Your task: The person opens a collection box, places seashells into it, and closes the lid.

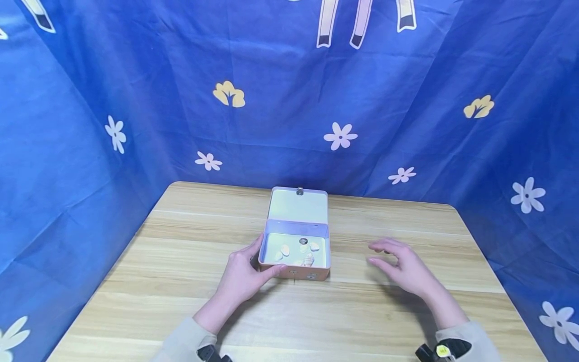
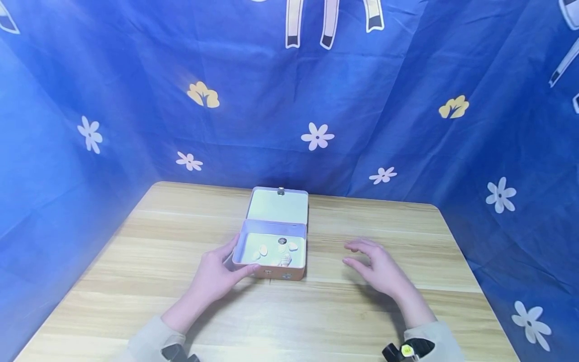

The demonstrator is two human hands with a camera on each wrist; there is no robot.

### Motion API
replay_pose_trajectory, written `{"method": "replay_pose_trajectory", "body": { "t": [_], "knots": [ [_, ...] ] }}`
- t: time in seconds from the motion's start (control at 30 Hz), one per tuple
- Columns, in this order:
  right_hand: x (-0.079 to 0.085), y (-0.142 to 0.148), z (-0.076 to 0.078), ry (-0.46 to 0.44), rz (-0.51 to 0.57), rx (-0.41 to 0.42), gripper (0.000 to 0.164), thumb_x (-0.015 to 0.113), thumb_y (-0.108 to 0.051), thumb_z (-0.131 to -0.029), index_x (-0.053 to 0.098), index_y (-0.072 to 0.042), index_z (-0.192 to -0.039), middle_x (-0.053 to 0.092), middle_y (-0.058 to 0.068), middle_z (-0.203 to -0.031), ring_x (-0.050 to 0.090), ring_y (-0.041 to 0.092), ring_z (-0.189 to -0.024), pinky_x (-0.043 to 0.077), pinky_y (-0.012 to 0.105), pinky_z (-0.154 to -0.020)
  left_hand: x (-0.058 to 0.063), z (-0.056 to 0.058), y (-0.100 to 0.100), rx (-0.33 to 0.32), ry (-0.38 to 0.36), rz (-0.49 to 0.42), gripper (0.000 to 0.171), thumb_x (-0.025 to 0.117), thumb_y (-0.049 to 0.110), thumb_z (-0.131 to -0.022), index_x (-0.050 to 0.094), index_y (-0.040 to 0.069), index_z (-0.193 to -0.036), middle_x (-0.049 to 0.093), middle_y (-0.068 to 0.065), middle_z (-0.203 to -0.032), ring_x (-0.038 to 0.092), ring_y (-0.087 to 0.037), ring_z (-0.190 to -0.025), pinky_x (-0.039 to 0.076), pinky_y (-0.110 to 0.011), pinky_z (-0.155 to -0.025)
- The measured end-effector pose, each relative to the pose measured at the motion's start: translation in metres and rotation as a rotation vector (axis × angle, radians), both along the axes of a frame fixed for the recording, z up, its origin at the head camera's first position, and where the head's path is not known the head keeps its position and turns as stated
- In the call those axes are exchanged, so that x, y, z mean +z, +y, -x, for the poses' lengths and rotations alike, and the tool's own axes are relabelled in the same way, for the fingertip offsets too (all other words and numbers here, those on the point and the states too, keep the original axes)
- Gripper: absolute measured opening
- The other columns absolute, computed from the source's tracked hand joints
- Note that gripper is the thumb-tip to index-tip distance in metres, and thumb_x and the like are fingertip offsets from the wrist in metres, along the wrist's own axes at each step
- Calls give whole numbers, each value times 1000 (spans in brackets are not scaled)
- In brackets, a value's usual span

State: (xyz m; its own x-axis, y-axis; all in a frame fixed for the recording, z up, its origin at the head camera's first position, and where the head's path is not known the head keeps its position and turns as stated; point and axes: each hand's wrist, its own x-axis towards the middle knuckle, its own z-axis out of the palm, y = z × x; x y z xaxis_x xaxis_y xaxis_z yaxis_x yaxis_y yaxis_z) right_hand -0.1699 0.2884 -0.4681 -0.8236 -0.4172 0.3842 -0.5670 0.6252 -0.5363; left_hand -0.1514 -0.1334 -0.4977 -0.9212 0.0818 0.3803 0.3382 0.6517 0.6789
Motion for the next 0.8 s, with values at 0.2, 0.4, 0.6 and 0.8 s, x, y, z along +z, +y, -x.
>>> {"method": "replay_pose_trajectory", "body": {
  "t": [0.2,0.4,0.6,0.8],
  "knots": [
    [-11,21,-9,-27,-16,-58,31,85,-17,-93,78,-11,-123,74,4,-125,68,28,-118,56,47,-100,1,-1,0,1,-2,-7,110,87,69,-75,55,-5,-149,61,-21,-141,58,-35,-132,51,-49,-108],
    [-24,36,-16,-9,-7,-52,36,89,-12,-87,77,-4,-120,75,4,-122,70,27,-112,53,20,-98,1,-1,-1,-2,3,-13,110,87,69,-75,55,-7,-148,61,-21,-141,59,-35,-131,51,-50,-108],
    [-36,51,-19,-23,20,-31,41,95,-14,-80,78,-3,-115,74,0,-117,68,21,-110,37,7,-104,1,-1,-1,1,-4,-14,110,87,69,-75,55,-6,-149,61,-21,-141,59,-35,-132,49,-49,-109],
    [-43,64,-25,-35,6,-25,41,97,-17,-77,80,-7,-113,73,-4,-112,67,15,-106,39,6,-101,4,-2,0,-15,-2,-21,108,89,66,-75,55,-5,-150,60,-21,-142,58,-34,-133,49,-48,-110]
  ]
}}
